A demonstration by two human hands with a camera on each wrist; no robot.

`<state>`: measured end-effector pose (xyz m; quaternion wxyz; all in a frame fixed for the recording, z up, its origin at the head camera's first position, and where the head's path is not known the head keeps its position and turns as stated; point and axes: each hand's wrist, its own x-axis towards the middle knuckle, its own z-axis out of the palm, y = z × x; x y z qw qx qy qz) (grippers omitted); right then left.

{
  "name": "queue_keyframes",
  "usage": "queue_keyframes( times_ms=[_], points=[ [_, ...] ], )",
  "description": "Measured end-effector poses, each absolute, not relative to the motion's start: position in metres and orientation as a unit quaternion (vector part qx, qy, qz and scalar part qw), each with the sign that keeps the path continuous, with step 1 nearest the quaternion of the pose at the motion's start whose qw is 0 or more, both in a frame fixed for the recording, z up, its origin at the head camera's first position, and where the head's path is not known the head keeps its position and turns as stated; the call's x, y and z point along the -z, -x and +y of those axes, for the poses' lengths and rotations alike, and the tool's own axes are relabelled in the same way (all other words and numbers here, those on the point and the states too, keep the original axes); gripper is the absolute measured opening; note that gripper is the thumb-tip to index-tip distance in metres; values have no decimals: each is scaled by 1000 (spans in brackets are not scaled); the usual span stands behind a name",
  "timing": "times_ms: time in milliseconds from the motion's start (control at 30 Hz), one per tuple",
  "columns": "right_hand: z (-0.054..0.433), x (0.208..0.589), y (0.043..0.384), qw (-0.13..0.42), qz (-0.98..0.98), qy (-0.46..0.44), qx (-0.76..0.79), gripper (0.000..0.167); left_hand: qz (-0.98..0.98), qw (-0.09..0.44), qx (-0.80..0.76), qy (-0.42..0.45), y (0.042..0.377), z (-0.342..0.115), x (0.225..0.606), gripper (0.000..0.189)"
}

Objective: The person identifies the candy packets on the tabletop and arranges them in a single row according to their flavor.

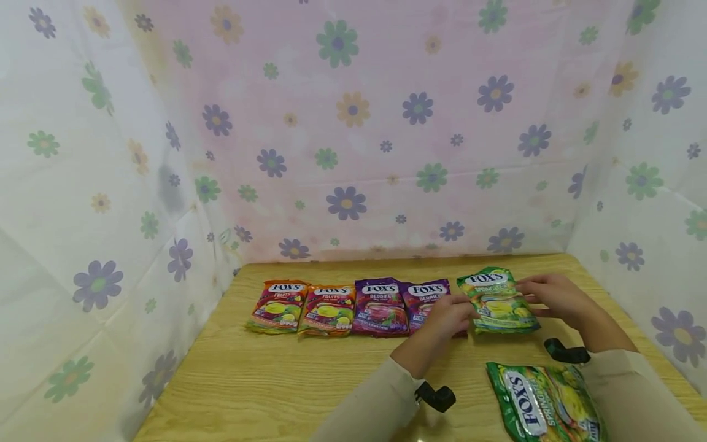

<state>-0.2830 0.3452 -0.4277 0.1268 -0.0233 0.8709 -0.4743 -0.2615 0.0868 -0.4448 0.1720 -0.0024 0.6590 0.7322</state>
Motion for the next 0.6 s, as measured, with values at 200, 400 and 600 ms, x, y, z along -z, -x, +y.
queue_keyframes(
  times_ms=[200,400,600],
  points=[
    [343,431,291,132,868,19,479,67,655,174,-735,-8,268,84,450,43],
    [338,434,297,133,867,12,480,66,646,180,-741,-14,272,82,454,47],
    [333,436,301,131,866,5,483,61,637,190,-746,-22,276,79,458,52]
  ],
)
